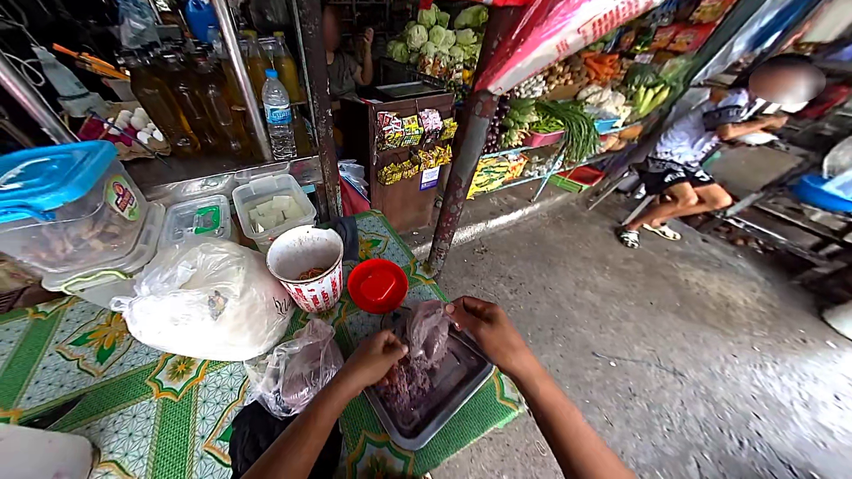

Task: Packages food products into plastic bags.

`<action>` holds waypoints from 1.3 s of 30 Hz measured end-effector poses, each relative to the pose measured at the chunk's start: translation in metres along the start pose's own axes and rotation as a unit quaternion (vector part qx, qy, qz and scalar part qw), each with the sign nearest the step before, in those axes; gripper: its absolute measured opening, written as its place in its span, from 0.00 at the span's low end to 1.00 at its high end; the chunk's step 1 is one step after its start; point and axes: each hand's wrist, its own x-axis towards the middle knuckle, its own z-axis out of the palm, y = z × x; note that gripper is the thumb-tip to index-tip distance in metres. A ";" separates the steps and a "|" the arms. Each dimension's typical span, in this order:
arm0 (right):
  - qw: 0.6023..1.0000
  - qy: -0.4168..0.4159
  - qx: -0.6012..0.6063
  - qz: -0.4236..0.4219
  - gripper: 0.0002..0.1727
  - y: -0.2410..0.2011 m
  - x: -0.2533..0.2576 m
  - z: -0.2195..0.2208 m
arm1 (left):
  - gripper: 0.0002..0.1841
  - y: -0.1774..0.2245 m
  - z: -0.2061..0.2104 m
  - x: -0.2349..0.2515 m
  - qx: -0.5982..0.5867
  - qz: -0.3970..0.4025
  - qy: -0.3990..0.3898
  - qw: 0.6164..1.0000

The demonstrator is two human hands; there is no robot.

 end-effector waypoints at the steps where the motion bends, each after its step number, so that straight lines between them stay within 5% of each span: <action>1: 1.000 -0.010 -0.011 0.009 0.11 -0.003 0.001 -0.001 | 0.19 0.011 -0.001 -0.003 0.044 0.035 0.015 0.998; 7: 0.997 -0.051 -0.048 0.021 0.12 -0.006 -0.008 0.000 | 0.41 0.044 0.010 -0.001 0.220 0.171 0.065 0.958; 13: 0.985 -0.167 -0.038 0.017 0.14 0.033 -0.037 -0.013 | 0.18 0.000 0.052 0.005 0.211 0.238 0.061 0.946; 16: 0.984 -0.095 -0.153 0.009 0.19 0.056 -0.025 -0.020 | 0.16 -0.011 0.061 0.003 0.194 0.229 0.062 0.952; 19: 0.903 -0.091 -0.408 0.095 0.21 0.085 -0.001 -0.008 | 0.16 -0.018 0.065 0.003 0.177 0.234 0.067 0.954; 22: 0.843 -0.091 -0.524 0.082 0.22 0.120 0.004 0.006 | 0.17 -0.021 0.064 0.000 0.157 0.234 0.063 0.958; 31: 0.911 -0.085 -0.388 0.110 0.20 0.069 0.006 -0.055 | 0.19 -0.033 0.053 -0.011 0.129 0.212 0.039 0.968; 34: 0.940 -0.088 -0.324 0.058 0.23 0.065 0.005 -0.047 | 0.19 -0.034 0.051 -0.013 0.146 0.211 0.049 0.965; 39: 0.962 -0.038 -0.270 0.015 0.15 0.070 0.004 -0.029 | 0.17 -0.033 0.047 -0.018 0.171 0.255 0.052 0.950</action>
